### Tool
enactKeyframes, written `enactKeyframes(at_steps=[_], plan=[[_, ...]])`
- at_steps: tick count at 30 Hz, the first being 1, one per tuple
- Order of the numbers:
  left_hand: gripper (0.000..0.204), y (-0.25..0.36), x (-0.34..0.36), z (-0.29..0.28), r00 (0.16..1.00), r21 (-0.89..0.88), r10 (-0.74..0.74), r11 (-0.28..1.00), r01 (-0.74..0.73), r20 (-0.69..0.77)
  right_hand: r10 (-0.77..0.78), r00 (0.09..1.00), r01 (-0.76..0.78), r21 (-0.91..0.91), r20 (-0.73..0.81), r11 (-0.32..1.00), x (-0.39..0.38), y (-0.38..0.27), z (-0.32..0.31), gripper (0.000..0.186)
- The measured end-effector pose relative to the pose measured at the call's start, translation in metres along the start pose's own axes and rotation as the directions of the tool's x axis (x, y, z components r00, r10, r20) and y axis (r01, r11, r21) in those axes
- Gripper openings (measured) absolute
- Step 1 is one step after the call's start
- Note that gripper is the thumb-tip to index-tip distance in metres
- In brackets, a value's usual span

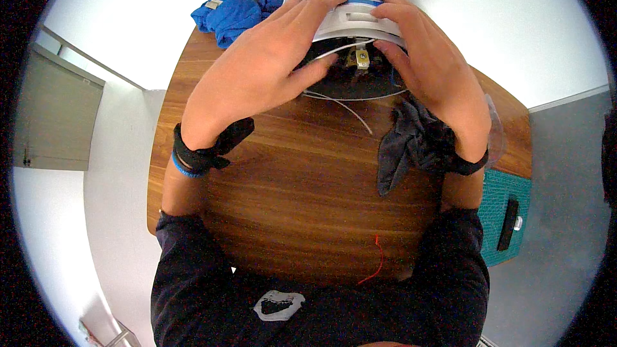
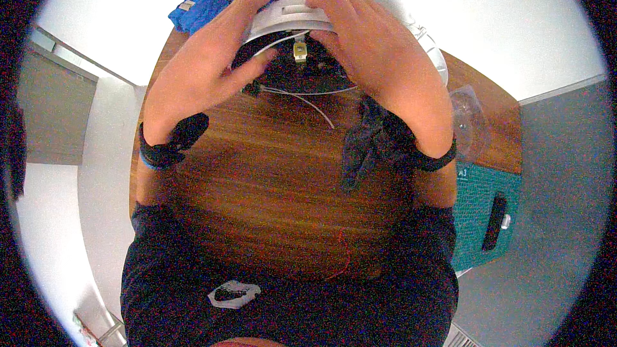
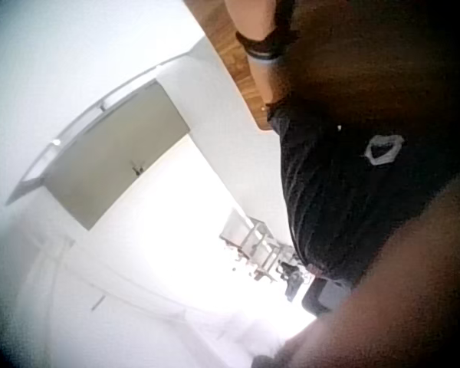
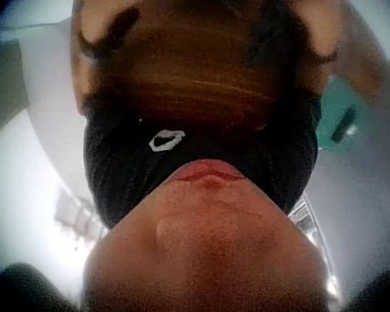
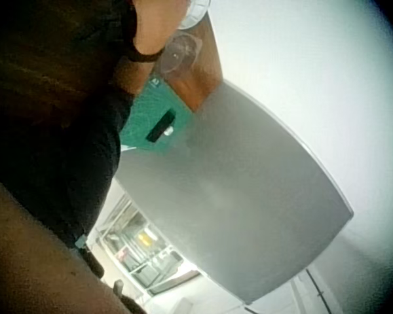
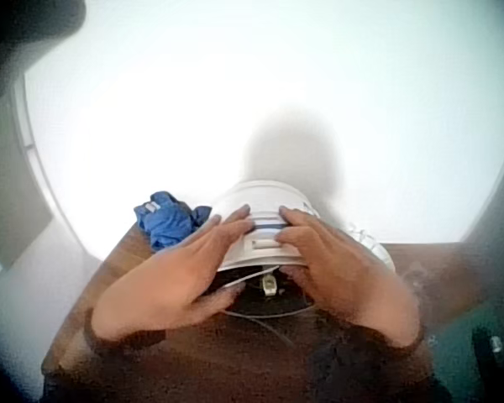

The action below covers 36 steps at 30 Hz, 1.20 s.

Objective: The person is repairing a white appliance, likely a rice cooker, by connecting wires to its internal components. They manipulate the wires and the appliance's casing, attempting to secure the connections.

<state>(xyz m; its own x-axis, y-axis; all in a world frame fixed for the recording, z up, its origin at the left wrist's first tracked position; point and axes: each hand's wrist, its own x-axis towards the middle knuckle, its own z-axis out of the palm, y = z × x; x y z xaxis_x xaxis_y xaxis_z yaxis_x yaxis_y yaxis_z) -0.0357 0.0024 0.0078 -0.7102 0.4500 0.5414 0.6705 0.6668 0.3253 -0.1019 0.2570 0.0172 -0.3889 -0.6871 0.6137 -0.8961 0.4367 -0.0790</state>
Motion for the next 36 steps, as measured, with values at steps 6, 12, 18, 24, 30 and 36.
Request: enactKeyframes(at_steps=[6,12,18,24,30,36], plan=[[0.067,-0.005,0.0,0.006,0.996,-0.004,0.0,1.0,0.0,-0.094,0.014,1.0,-0.014,-0.051,0.006,0.999,-0.002,0.001,-0.005,0.037],[0.057,0.0,0.003,-0.001,0.993,0.065,-0.011,0.998,0.019,-0.114,-0.056,0.998,0.055,-0.081,-0.01,0.995,0.0,0.004,-0.004,0.037],[0.056,0.0,0.0,-0.008,0.995,0.097,0.001,0.995,0.008,-0.095,-0.109,0.994,0.109,-0.144,0.007,0.984,0.001,-0.003,-0.011,0.04],[0.058,0.01,-0.001,-0.011,0.999,0.1,-0.022,0.995,0.026,-0.04,-0.132,0.991,0.132,-0.12,0.011,0.984,-0.002,-0.004,-0.021,0.042],[0.06,0.01,-0.003,-0.013,0.999,0.258,0.034,0.966,-0.034,0.004,-0.07,0.998,0.069,0.033,0.01,0.997,-0.004,0.0,-0.029,0.046],[0.064,0.018,-0.001,-0.002,0.999,0.306,0.027,0.952,-0.014,-0.039,-0.111,0.994,0.111,-0.044,0.006,0.993,-0.008,-0.005,-0.033,0.043]])
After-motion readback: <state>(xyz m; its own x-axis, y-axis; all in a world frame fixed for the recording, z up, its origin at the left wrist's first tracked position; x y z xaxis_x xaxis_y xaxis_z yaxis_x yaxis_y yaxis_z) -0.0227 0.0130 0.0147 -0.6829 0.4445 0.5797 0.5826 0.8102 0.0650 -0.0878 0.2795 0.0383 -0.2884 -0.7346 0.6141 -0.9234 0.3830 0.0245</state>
